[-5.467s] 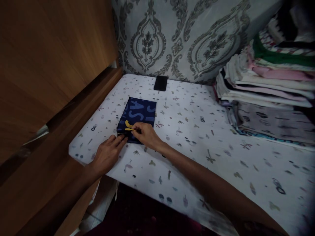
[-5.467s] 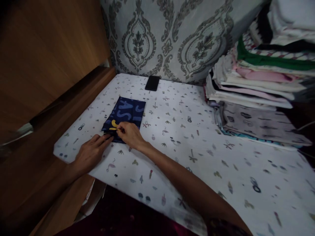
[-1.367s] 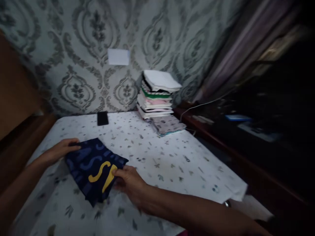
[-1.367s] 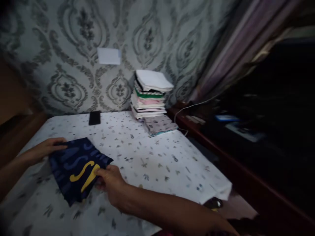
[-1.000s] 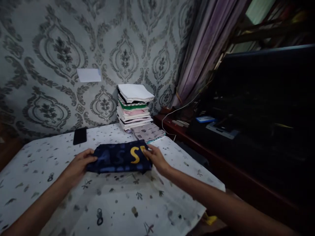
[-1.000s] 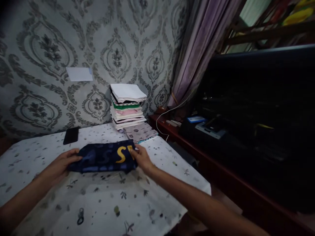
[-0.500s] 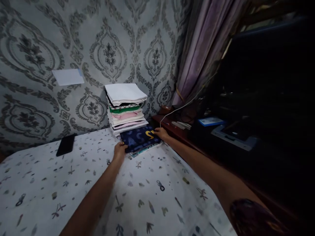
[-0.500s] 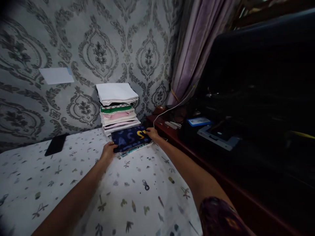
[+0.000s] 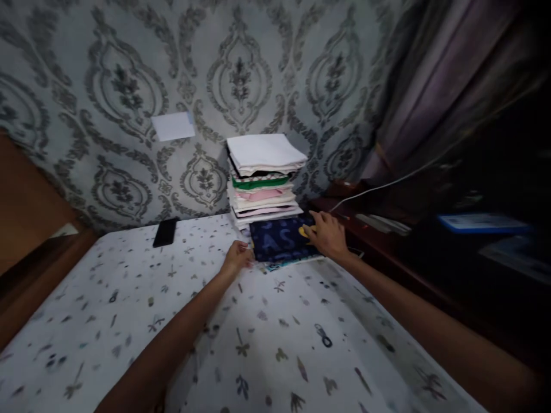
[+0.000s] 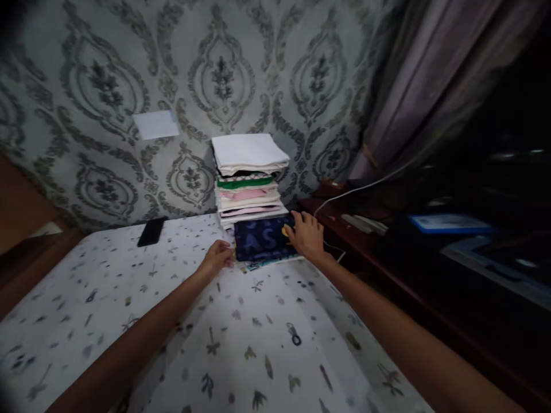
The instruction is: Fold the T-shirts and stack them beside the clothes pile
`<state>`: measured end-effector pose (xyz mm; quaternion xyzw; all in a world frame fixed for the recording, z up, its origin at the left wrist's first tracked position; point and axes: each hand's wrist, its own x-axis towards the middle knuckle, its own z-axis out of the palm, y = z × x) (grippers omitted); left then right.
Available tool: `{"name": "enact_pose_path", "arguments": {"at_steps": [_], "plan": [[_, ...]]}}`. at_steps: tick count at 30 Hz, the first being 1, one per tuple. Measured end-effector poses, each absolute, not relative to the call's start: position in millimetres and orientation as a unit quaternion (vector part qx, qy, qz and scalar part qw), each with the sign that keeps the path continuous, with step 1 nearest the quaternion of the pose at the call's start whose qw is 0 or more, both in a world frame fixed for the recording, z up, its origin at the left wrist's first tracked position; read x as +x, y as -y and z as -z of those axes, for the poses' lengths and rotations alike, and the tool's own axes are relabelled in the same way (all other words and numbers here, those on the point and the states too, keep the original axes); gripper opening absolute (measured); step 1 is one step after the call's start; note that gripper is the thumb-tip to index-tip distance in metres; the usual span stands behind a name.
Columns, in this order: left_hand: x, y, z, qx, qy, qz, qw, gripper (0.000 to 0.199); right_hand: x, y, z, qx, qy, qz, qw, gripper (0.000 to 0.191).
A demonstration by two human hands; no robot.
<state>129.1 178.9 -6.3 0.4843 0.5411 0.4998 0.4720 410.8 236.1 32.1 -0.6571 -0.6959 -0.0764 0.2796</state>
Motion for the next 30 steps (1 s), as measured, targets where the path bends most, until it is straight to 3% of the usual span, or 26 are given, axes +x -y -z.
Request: {"name": "enact_pose_path", "arguments": {"at_steps": [2, 9, 16, 19, 24, 30], "plan": [[101, -169, 2, 0.519, -0.573, -0.477, 0.418, 0.025, 390, -226, -22, -0.599, 0.745, 0.141, 0.258, 0.056], [-34, -153, -35, 0.539, -0.727, -0.398, 0.149, 0.02, 361, -214, 21, -0.579, 0.794, 0.124, 0.134, 0.052], [-97, -153, -41, 0.485, -0.817, -0.314, -0.005, 0.042, 354, -207, -4, -0.597, 0.792, 0.055, 0.113, 0.052], [-72, -156, -35, 0.582, -0.76, -0.281, -0.061, 0.041, 346, -209, -15, -0.592, 0.791, 0.051, 0.143, 0.051], [58, -180, -42, 0.766, -0.534, -0.359, -0.016, 0.034, 344, -223, -27, -0.628, 0.754, 0.075, 0.178, 0.047], [194, -216, -31, 0.826, -0.506, -0.239, 0.065, 0.06, 368, -238, -23, -0.663, 0.736, 0.036, 0.132, 0.049]]}}
